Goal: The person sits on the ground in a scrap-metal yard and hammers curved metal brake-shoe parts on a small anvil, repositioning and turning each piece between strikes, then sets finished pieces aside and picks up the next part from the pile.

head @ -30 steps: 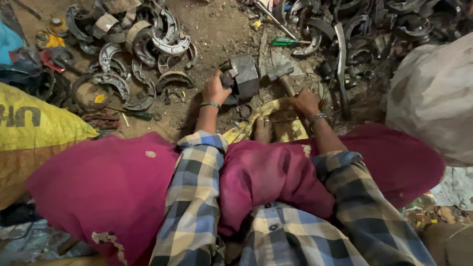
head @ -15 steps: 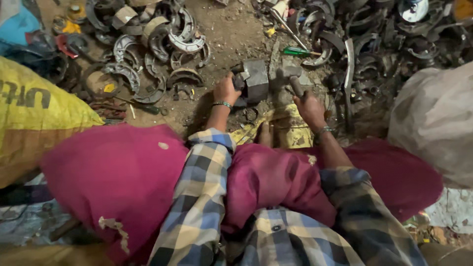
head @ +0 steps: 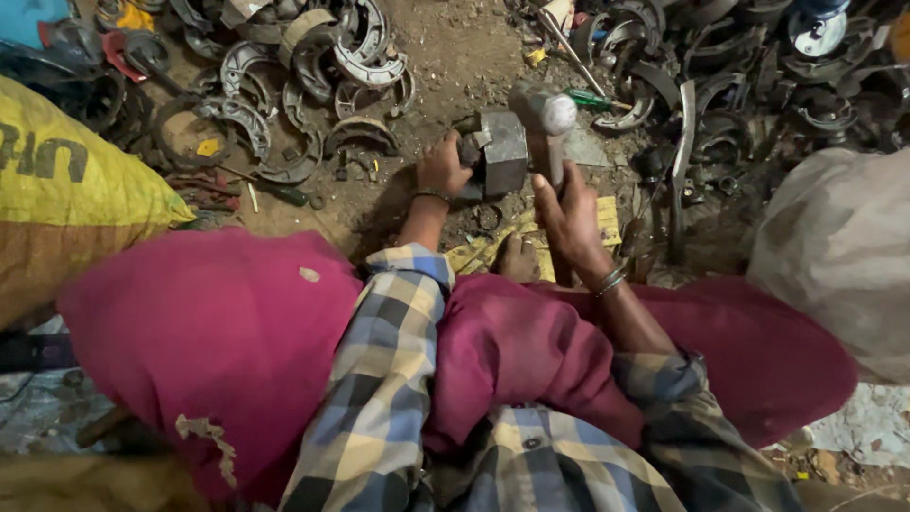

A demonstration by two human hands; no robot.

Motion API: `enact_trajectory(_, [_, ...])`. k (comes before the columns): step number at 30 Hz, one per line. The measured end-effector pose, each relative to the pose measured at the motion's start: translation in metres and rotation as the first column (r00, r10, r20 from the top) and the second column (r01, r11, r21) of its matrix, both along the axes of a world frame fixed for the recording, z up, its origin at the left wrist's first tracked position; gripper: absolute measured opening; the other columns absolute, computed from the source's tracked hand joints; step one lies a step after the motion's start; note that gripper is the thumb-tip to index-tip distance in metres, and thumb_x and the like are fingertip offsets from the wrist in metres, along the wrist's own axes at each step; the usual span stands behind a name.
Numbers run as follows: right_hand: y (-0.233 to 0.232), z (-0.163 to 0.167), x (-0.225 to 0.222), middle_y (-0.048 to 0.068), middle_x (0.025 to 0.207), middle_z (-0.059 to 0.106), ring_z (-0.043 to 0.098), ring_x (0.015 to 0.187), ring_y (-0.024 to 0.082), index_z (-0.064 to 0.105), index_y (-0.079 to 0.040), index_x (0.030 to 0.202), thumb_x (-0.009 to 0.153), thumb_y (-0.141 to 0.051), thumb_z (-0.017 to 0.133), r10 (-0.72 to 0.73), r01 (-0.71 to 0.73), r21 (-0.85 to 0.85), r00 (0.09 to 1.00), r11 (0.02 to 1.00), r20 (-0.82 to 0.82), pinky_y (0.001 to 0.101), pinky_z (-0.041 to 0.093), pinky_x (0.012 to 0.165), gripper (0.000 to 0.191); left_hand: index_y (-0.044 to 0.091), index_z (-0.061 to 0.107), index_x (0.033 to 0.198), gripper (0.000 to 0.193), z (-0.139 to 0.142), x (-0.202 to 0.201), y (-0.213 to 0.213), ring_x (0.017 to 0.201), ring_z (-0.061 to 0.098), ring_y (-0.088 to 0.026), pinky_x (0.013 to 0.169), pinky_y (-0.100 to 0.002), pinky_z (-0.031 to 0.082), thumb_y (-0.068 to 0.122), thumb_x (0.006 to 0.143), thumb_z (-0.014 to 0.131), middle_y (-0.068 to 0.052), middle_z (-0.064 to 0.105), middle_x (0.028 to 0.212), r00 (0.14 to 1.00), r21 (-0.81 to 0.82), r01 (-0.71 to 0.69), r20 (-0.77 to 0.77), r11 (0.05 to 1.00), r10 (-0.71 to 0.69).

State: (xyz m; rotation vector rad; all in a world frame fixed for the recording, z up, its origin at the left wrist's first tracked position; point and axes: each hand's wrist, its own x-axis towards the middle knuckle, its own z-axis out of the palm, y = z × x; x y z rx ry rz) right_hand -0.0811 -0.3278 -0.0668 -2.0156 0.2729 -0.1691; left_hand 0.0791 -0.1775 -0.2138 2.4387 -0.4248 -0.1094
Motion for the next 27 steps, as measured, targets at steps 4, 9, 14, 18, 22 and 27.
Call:
enact_trajectory(4, [0.007,-0.01,0.012,0.006,0.07,0.062,0.06,0.056,0.014,0.051,0.003,0.128,0.105,-0.03,0.059,-0.01,-0.018,-0.149,0.983,0.989,-0.184,0.0318,0.051,0.05,0.042,0.013,0.054,0.123,0.065,0.009,-0.003,0.001,0.114,0.061,-0.043,0.097,-0.056,0.05,0.023,0.068,0.087,-0.014,0.067,0.118,1.0,0.033,0.003,-0.024,0.999,-0.002])
enact_trajectory(9, [0.009,-0.02,0.021,0.01,0.073,0.062,0.059,0.055,0.018,0.051,0.005,0.127,0.103,-0.03,0.061,0.007,-0.034,-0.098,0.964,0.995,-0.265,0.0368,0.05,0.048,0.044,0.015,0.053,0.122,0.063,0.011,-0.003,0.0,0.117,0.057,-0.047,0.09,-0.057,0.052,0.015,0.068,0.085,-0.013,0.065,0.124,0.999,0.024,0.0,-0.032,1.0,0.001])
enact_trajectory(14, [0.014,-0.009,0.01,0.009,0.076,0.065,0.063,0.057,0.016,0.049,0.003,0.127,0.105,-0.032,0.057,-0.026,-0.01,-0.165,0.976,0.986,-0.216,0.0351,0.054,0.048,0.042,0.014,0.055,0.125,0.046,0.013,0.003,-0.002,0.117,0.056,-0.052,0.099,-0.06,0.047,0.03,0.094,0.084,-0.016,0.067,0.121,0.999,0.015,0.026,0.018,1.0,-0.026])
enact_trajectory(18, [0.017,0.047,0.007,0.005,0.079,0.06,0.057,0.059,0.012,0.049,-0.002,0.127,0.11,-0.034,0.053,-0.04,0.03,0.11,0.995,0.993,0.089,0.0309,0.052,0.047,0.037,0.016,0.052,0.132,0.07,0.021,0.0,-0.001,0.123,0.058,-0.045,0.1,-0.056,0.05,0.023,0.073,0.089,-0.013,0.065,0.127,0.995,0.05,0.019,-0.099,0.999,-0.014])
enact_trajectory(22, [0.006,0.105,0.008,0.004,0.084,0.063,0.065,0.064,0.013,0.044,-0.006,0.127,0.113,-0.042,0.052,-0.062,-0.004,0.119,0.833,0.993,0.549,0.0315,0.06,0.054,0.039,0.016,0.051,0.132,0.075,0.033,-0.004,0.001,0.127,0.053,-0.045,0.099,-0.056,0.049,0.022,0.068,0.09,-0.013,0.059,0.136,0.993,0.042,-0.015,-0.118,0.999,0.02])
enact_trajectory(27, [0.008,0.077,0.012,0.004,0.081,0.063,0.065,0.062,0.015,0.049,-0.006,0.125,0.114,-0.037,0.055,-0.076,0.022,0.1,0.813,0.995,0.578,0.0309,0.057,0.048,0.034,0.015,0.05,0.134,0.078,0.025,0.0,0.001,0.13,0.05,-0.046,0.106,-0.055,0.044,0.022,0.069,0.091,-0.016,0.057,0.138,0.998,0.033,0.001,-0.063,0.999,0.001])
